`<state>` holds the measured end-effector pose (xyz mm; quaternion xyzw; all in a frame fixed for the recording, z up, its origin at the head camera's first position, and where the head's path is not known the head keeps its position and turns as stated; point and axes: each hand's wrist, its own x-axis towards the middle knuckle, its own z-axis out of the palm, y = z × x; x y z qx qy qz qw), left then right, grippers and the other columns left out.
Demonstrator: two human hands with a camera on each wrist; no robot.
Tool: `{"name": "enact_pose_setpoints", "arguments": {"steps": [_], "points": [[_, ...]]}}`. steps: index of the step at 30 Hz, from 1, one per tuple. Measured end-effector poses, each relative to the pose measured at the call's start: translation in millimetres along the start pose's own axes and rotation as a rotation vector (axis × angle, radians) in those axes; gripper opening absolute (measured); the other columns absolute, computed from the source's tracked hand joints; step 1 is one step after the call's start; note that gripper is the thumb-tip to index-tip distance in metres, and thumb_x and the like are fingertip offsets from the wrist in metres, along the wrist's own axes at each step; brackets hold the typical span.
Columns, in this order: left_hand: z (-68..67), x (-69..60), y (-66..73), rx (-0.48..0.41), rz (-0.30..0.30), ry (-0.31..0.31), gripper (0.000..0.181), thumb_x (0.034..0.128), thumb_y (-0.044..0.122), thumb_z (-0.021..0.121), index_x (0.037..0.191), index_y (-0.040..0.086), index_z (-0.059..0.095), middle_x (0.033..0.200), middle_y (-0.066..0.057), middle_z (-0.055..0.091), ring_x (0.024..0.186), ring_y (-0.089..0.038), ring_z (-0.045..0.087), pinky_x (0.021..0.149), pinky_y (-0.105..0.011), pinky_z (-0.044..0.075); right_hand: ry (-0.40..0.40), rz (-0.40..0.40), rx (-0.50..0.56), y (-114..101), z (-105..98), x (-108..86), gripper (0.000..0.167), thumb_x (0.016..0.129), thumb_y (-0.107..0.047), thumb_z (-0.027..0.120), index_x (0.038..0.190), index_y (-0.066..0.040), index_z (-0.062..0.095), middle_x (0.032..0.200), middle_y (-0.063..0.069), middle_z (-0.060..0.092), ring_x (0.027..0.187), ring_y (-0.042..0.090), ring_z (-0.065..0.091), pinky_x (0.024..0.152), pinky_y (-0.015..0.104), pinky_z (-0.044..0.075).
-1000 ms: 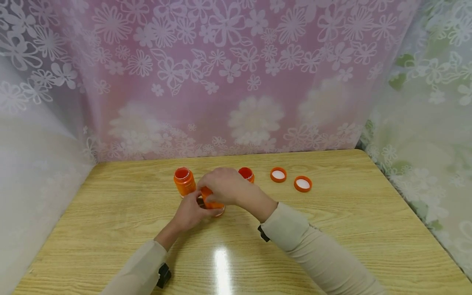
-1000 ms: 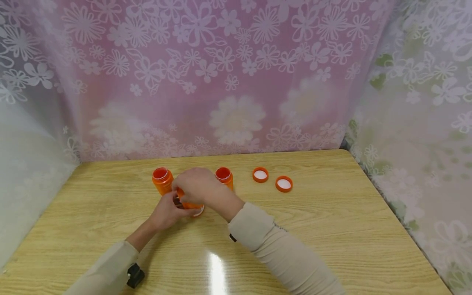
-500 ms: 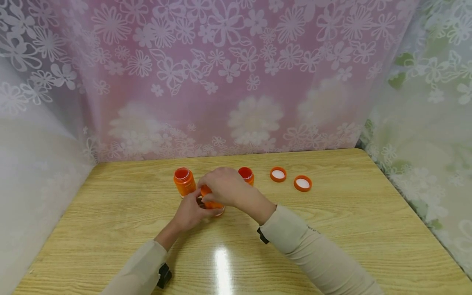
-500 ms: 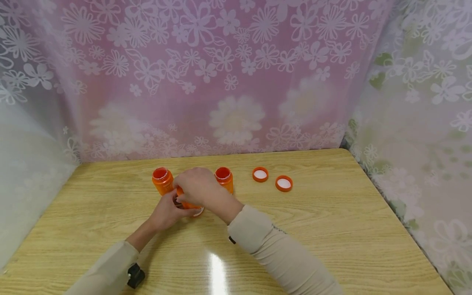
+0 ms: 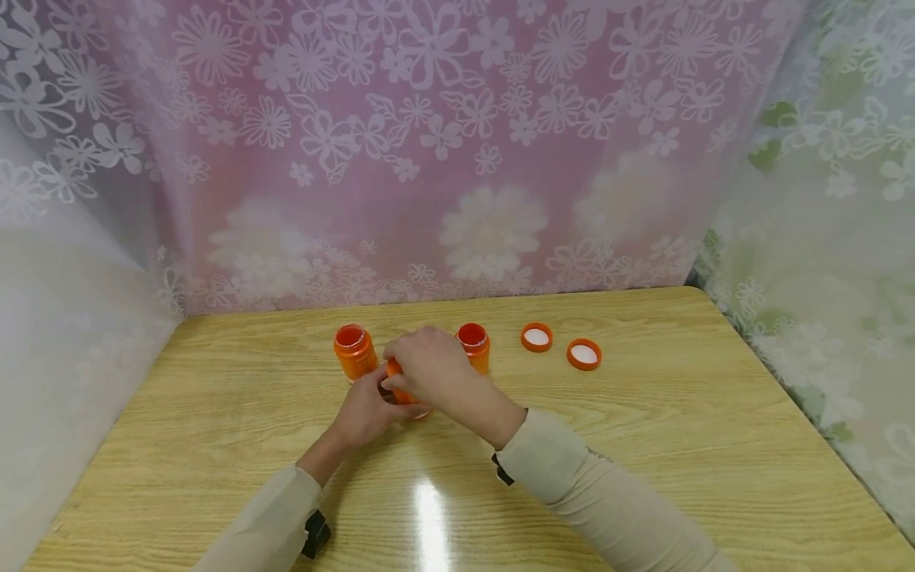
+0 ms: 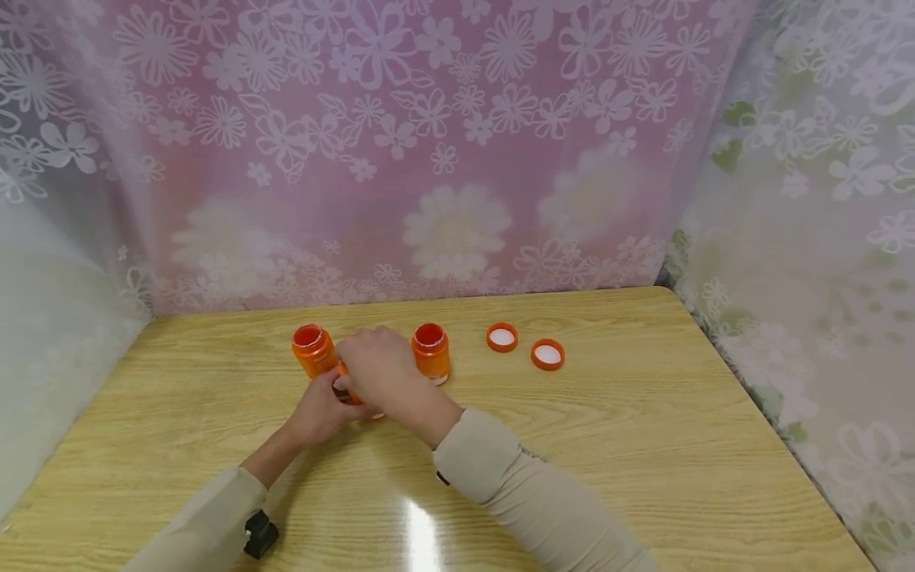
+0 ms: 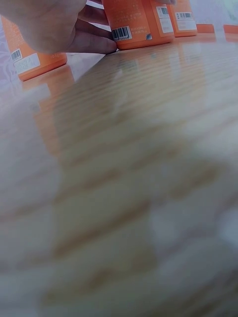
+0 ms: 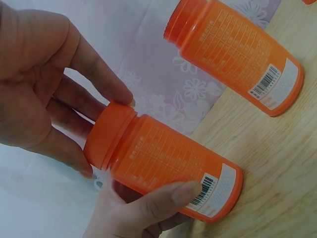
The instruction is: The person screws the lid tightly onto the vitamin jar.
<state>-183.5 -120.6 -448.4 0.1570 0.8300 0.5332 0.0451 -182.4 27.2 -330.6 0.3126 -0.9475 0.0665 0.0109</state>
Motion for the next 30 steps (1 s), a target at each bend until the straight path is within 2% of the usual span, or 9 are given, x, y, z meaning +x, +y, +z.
{"name": "enact_pose_setpoints", "arguments": {"steps": [5,12,20,30], "points": [[-0.9,-0.7,-1.3,-0.010,0.019,0.001,0.043,0.0747,0.023,0.084,0.110,0.012,0.063,0.099,0.000,0.067,0.088,-0.016,0.064,0.077,-0.031,0.053,0.004,0.054,-0.037,-5,2,-1.1,0.028,0.085,-0.045,0.070,0.096,-0.019,0.071,0.083,-0.006,0.064,0.073,0.017,0.054,0.061,0.027,0.047],[0.3,0.4,-2.1,0.045,0.018,0.012,0.042,0.0741,0.024,0.084,0.110,0.012,0.064,0.098,0.002,0.067,0.087,-0.014,0.064,0.079,-0.032,0.053,-0.011,0.150,-0.073,-11,6,-0.5,0.031,0.085,-0.048,0.067,0.093,-0.018,0.067,0.083,-0.004,0.061,0.072,0.019,0.050,0.056,0.027,0.045],[0.1,0.4,-0.3,0.055,0.019,0.016,0.041,0.0744,0.023,0.084,0.110,0.014,0.064,0.099,0.005,0.067,0.088,-0.013,0.063,0.081,-0.033,0.052,0.025,0.166,-0.087,-11,8,-0.5,0.035,0.085,-0.052,0.066,0.089,-0.018,0.066,0.082,-0.004,0.060,0.072,0.019,0.049,0.053,0.026,0.044],[0.0,0.2,-1.1,0.063,0.024,0.013,0.041,0.0752,0.023,0.083,0.110,0.015,0.064,0.100,0.005,0.066,0.089,-0.012,0.062,0.082,-0.033,0.051,0.071,0.162,-0.071,-10,10,-2.5,0.040,0.085,-0.054,0.064,0.099,-0.017,0.068,0.089,-0.002,0.062,0.075,0.020,0.050,0.056,0.025,0.045]]}}
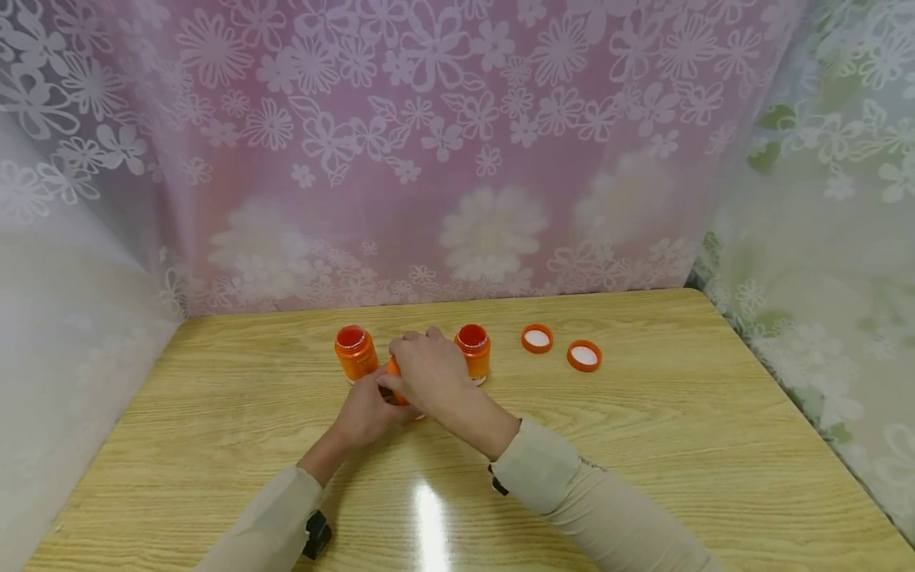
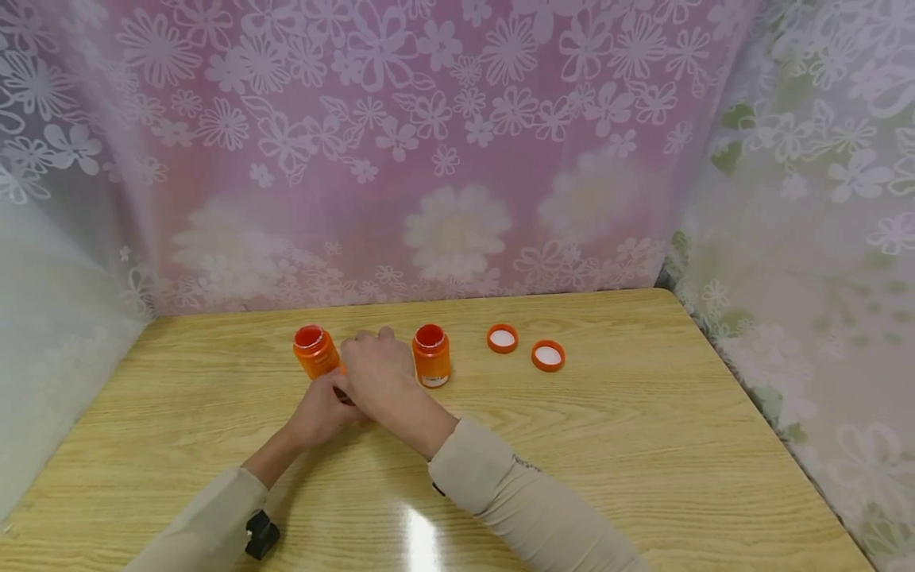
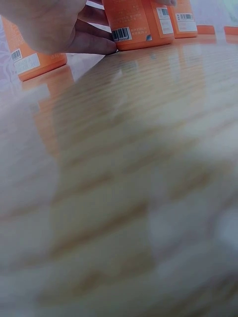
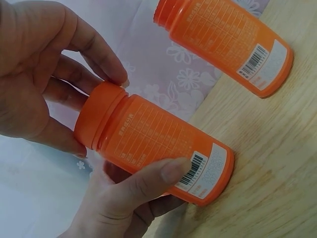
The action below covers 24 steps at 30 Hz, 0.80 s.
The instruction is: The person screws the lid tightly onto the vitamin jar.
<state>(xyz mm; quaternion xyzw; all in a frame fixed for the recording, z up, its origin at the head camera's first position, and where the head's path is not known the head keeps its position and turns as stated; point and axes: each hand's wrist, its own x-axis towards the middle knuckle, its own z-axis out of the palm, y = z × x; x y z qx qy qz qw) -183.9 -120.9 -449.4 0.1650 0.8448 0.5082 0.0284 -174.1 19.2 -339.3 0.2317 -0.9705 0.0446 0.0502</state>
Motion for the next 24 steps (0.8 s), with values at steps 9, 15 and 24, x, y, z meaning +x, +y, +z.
{"name": "enact_pose_setpoints", "arguments": {"steps": [9,15,24], "points": [[-0.2,0.4,-1.1,-0.006,0.035,-0.001,0.035,0.0758,0.020,0.083,0.106,0.013,0.066,0.097,0.004,0.066,0.085,-0.014,0.062,0.078,-0.032,0.052,0.003,0.010,-0.078,1,3,-0.8,0.048,0.087,-0.061,0.057,0.109,-0.019,0.065,0.100,-0.001,0.062,0.080,0.020,0.054,0.064,0.031,0.051],[-1.2,-0.3,-1.0,-0.047,0.042,-0.019,0.032,0.0767,0.021,0.082,0.104,0.014,0.067,0.096,0.002,0.066,0.083,-0.017,0.062,0.074,-0.033,0.053,-0.055,0.009,-0.088,3,-3,-0.1,0.062,0.090,-0.067,0.043,0.127,-0.021,0.059,0.119,0.001,0.059,0.099,0.024,0.056,0.081,0.037,0.051],[-0.6,-1.1,-0.1,-0.069,-0.023,-0.026,0.047,0.0759,0.030,0.082,0.114,0.013,0.061,0.101,0.000,0.065,0.084,-0.015,0.063,0.073,-0.030,0.054,-0.233,-0.397,0.151,27,-24,7.8,0.038,0.093,-0.033,0.062,0.129,-0.022,0.060,0.142,0.002,0.046,0.131,0.025,0.039,0.105,0.039,0.035]]}}
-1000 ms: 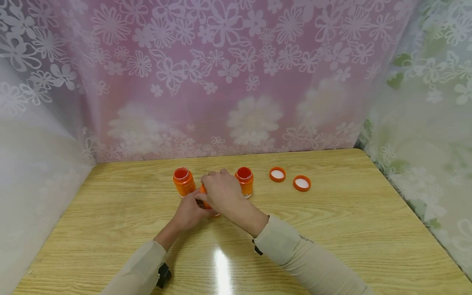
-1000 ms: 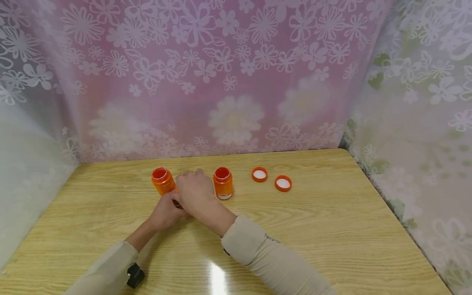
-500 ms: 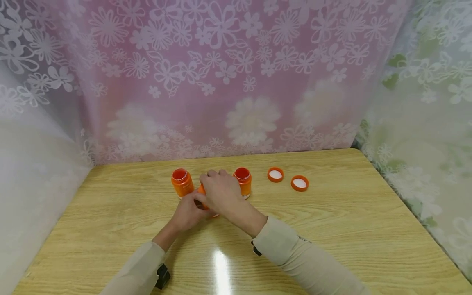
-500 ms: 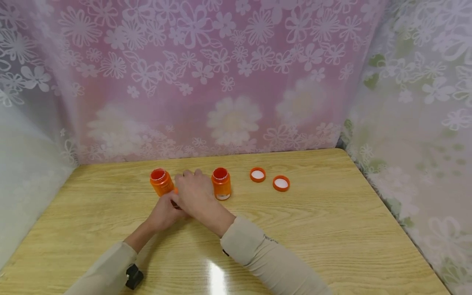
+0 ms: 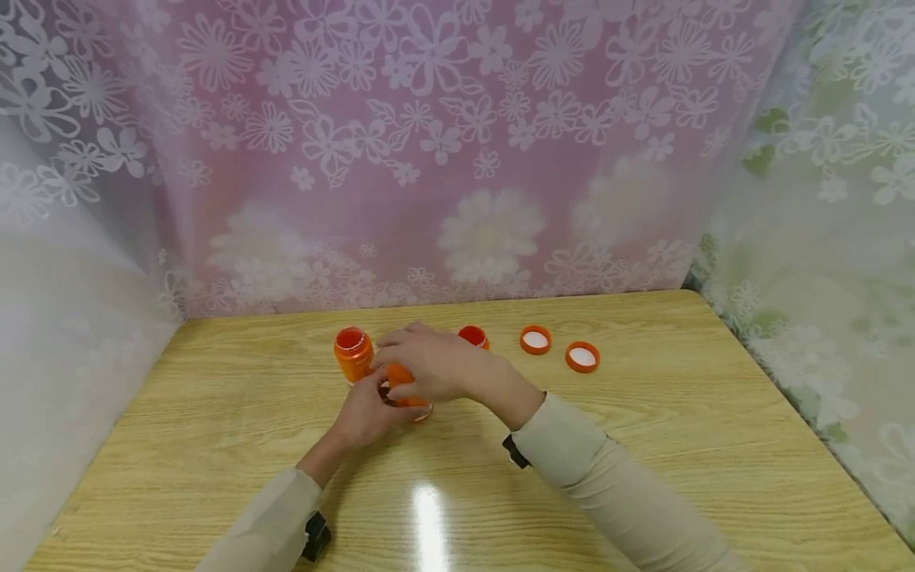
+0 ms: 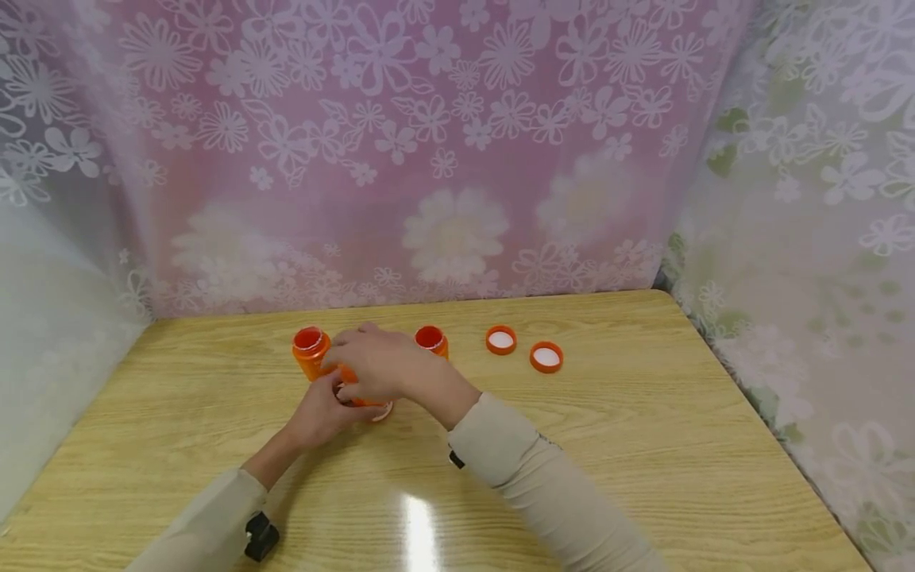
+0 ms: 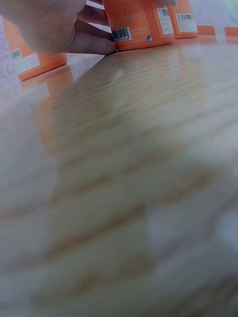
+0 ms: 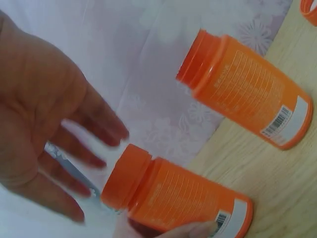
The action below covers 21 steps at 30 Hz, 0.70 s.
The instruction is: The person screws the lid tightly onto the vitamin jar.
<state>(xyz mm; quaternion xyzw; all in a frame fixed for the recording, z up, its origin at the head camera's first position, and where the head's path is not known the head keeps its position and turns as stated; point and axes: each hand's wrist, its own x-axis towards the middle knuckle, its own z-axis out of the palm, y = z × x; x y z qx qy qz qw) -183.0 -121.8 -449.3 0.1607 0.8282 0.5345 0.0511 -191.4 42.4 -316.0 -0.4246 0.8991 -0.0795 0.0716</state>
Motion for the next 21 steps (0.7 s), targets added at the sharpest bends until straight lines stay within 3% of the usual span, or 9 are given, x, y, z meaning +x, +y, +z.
{"name": "enact_pose_setpoints", "arguments": {"steps": [2,5,8,12,16,21], "points": [[-0.6,-0.7,-0.9,0.001,0.031,0.006,0.048,0.0767,0.027,0.082,0.117,0.013,0.061,0.101,0.000,0.065,0.083,-0.016,0.063,0.071,-0.029,0.054,-0.062,-0.112,0.038,2,-2,-0.1,0.037,0.092,-0.024,0.065,0.129,-0.022,0.061,0.143,0.002,0.046,0.133,0.024,0.036,0.109,0.038,0.029],[-0.7,-1.9,-1.3,0.012,0.071,0.023,0.047,0.0772,0.024,0.082,0.118,0.014,0.061,0.100,0.000,0.065,0.082,-0.016,0.062,0.070,-0.028,0.054,-0.107,-0.213,0.085,4,-4,1.1,0.040,0.090,-0.011,0.064,0.128,-0.022,0.063,0.138,0.000,0.051,0.129,0.020,0.041,0.110,0.036,0.026],[0.3,-1.7,-0.9,-0.020,0.060,0.019,0.046,0.0764,0.024,0.082,0.116,0.014,0.062,0.102,-0.001,0.064,0.084,-0.016,0.064,0.071,-0.029,0.055,-0.105,-0.263,0.100,5,-6,3.6,0.042,0.085,0.001,0.061,0.122,-0.019,0.067,0.120,-0.003,0.061,0.109,0.016,0.052,0.100,0.030,0.036],[1.4,-0.6,-0.8,-0.037,0.021,0.000,0.043,0.0756,0.026,0.083,0.112,0.013,0.063,0.102,-0.001,0.064,0.085,-0.016,0.065,0.073,-0.031,0.054,-0.108,-0.235,0.117,9,-8,5.1,0.035,0.085,0.006,0.062,0.110,-0.016,0.072,0.101,-0.004,0.065,0.089,0.012,0.053,0.081,0.022,0.044],[1.3,0.4,-2.1,0.008,0.018,-0.003,0.039,0.0754,0.027,0.083,0.107,0.015,0.064,0.099,0.003,0.067,0.086,-0.014,0.064,0.076,-0.031,0.053,-0.110,-0.157,0.097,10,-6,4.9,0.025,0.088,-0.002,0.067,0.108,-0.016,0.074,0.108,-0.007,0.065,0.099,0.013,0.054,0.085,0.023,0.046],[0.7,1.1,-2.6,0.002,0.020,-0.007,0.039,0.0756,0.027,0.083,0.108,0.016,0.063,0.099,0.004,0.067,0.087,-0.014,0.064,0.076,-0.031,0.053,-0.102,-0.108,0.088,12,-3,6.6,0.027,0.088,-0.004,0.068,0.110,-0.018,0.073,0.112,-0.010,0.064,0.104,0.015,0.050,0.088,0.027,0.044]]}}
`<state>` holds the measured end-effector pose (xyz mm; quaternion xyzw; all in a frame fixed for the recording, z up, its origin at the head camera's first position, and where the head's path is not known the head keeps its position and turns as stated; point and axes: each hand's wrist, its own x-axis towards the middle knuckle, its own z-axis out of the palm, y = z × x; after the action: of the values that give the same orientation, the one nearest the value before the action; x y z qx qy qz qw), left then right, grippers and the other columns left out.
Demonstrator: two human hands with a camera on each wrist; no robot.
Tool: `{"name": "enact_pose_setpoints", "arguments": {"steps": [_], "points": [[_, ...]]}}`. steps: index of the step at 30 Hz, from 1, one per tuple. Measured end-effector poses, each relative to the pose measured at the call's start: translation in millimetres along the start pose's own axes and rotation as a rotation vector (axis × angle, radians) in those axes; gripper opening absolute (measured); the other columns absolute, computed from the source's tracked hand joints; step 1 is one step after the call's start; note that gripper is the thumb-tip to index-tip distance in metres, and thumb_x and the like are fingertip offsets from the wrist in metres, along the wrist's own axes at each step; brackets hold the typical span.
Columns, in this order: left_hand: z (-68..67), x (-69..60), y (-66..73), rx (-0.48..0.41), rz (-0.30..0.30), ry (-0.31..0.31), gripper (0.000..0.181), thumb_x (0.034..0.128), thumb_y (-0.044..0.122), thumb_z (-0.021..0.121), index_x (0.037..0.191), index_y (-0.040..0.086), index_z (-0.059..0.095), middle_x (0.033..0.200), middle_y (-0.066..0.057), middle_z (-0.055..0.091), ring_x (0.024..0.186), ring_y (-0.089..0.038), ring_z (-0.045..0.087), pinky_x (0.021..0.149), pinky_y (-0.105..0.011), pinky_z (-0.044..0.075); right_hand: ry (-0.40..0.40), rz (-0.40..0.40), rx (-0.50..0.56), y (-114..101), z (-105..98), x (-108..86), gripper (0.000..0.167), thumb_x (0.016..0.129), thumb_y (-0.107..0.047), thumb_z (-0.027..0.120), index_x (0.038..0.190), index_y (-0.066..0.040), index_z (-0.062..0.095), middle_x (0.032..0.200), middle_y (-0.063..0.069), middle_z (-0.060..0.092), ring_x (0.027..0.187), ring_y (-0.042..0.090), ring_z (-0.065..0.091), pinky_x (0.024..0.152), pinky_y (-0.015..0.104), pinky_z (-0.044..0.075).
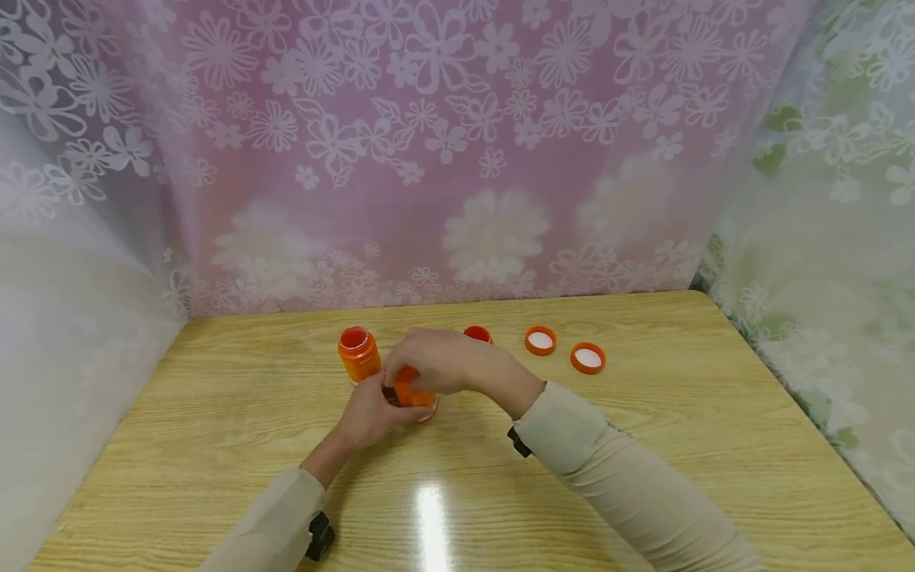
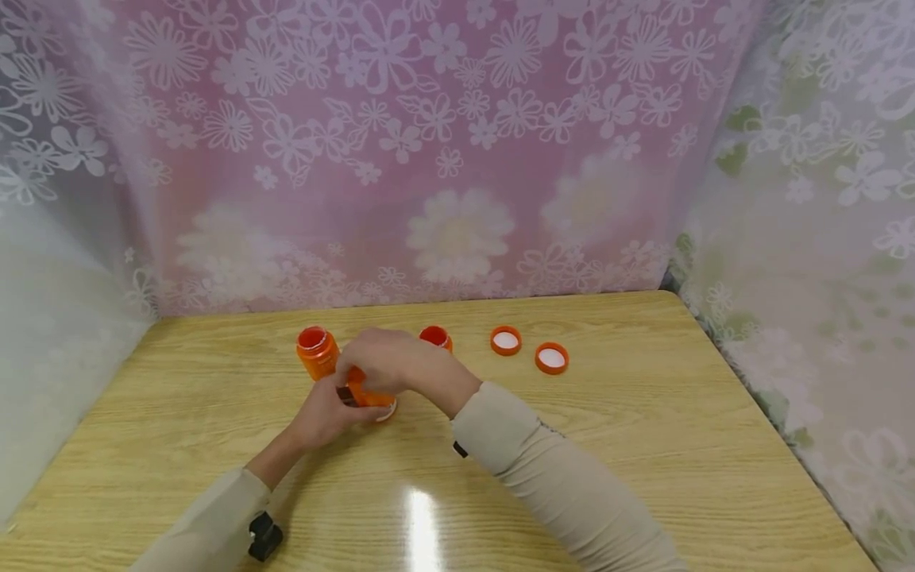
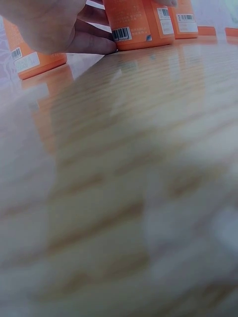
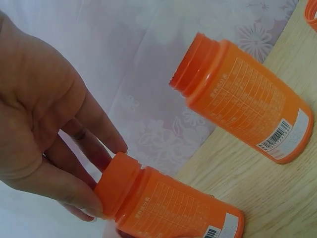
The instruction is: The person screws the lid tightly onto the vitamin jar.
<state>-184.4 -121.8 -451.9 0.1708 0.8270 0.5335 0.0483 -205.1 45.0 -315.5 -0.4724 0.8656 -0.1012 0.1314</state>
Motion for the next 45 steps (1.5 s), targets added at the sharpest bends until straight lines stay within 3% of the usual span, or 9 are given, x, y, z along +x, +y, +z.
{"name": "enact_pose_setpoints", "arguments": {"steps": [6,12,18,23,30,32,38,39,45], "points": [[0.7,0.8,0.9,-0.002,0.006,-0.007,0.040,0.0757,0.027,0.083,0.108,0.014,0.063,0.099,0.002,0.067,0.085,-0.015,0.064,0.074,-0.030,0.054,0.034,0.022,-0.019,0,3,-0.1,0.029,0.087,-0.005,0.068,0.111,-0.020,0.073,0.112,-0.011,0.065,0.101,0.014,0.052,0.084,0.027,0.046],[0.4,1.1,1.7,-0.018,-0.055,0.012,0.047,0.0739,0.028,0.084,0.112,0.012,0.063,0.101,0.000,0.065,0.083,-0.015,0.065,0.072,-0.029,0.054,0.060,0.077,-0.065,-6,5,1.0,0.032,0.087,-0.007,0.068,0.112,-0.026,0.073,0.102,-0.013,0.066,0.087,0.014,0.050,0.073,0.028,0.044],[-1.4,-1.9,3.5,-0.053,-0.086,0.033,0.056,0.0718,0.026,0.086,0.119,0.012,0.060,0.104,-0.001,0.065,0.086,-0.016,0.066,0.074,-0.029,0.054,0.094,0.167,-0.125,-15,9,4.7,0.024,0.087,-0.017,0.070,0.109,-0.025,0.073,0.085,-0.014,0.063,0.076,0.013,0.048,0.081,0.030,0.044],[-1.3,-1.2,3.2,-0.029,-0.065,0.028,0.054,0.0717,0.029,0.086,0.117,0.012,0.061,0.100,-0.001,0.065,0.084,-0.016,0.064,0.074,-0.029,0.054,0.122,0.242,-0.183,-20,12,5.0,0.015,0.086,-0.024,0.073,0.101,-0.023,0.073,0.075,-0.013,0.057,0.075,0.015,0.047,0.064,0.028,0.043],[-0.7,-0.6,3.1,-0.023,-0.070,0.025,0.054,0.0720,0.028,0.085,0.117,0.010,0.062,0.099,-0.001,0.066,0.082,-0.016,0.064,0.073,-0.030,0.054,0.186,0.272,-0.237,-25,18,4.4,0.008,0.087,-0.027,0.072,0.093,-0.022,0.074,0.079,-0.010,0.062,0.072,0.015,0.047,0.062,0.025,0.043],[-1.9,-2.3,9.2,-0.008,-0.072,0.030,0.050,0.0732,0.025,0.085,0.115,0.008,0.062,0.098,-0.002,0.066,0.081,-0.016,0.063,0.072,-0.030,0.053,0.197,0.303,-0.251,-28,20,5.8,0.009,0.087,-0.030,0.071,0.093,-0.023,0.073,0.081,-0.009,0.064,0.073,0.016,0.048,0.062,0.025,0.044],[-2.1,-2.0,9.3,0.032,-0.063,0.043,0.041,0.0740,0.015,0.084,0.108,0.005,0.063,0.090,-0.002,0.064,0.076,-0.017,0.059,0.070,-0.030,0.052,0.227,0.392,-0.281,-35,25,9.9,0.015,0.086,-0.035,0.072,0.093,-0.023,0.072,0.088,-0.005,0.067,0.073,0.017,0.048,0.064,0.027,0.047],[-1.3,-0.4,3.6,0.037,-0.057,0.048,0.041,0.0733,0.015,0.084,0.107,0.006,0.063,0.089,-0.001,0.064,0.076,-0.017,0.059,0.069,-0.029,0.052,0.232,0.401,-0.283,-36,26,10.3,0.015,0.086,-0.036,0.072,0.093,-0.022,0.072,0.088,-0.005,0.067,0.073,0.018,0.049,0.065,0.027,0.048],[-1.5,-0.1,4.0,0.069,-0.052,0.065,0.043,0.0717,0.011,0.084,0.109,0.007,0.064,0.093,0.000,0.065,0.079,-0.016,0.060,0.074,-0.029,0.052,0.253,0.444,-0.306,-40,29,11.5,0.018,0.085,-0.037,0.072,0.090,-0.020,0.071,0.087,-0.003,0.068,0.077,0.020,0.052,0.063,0.030,0.051]]}}
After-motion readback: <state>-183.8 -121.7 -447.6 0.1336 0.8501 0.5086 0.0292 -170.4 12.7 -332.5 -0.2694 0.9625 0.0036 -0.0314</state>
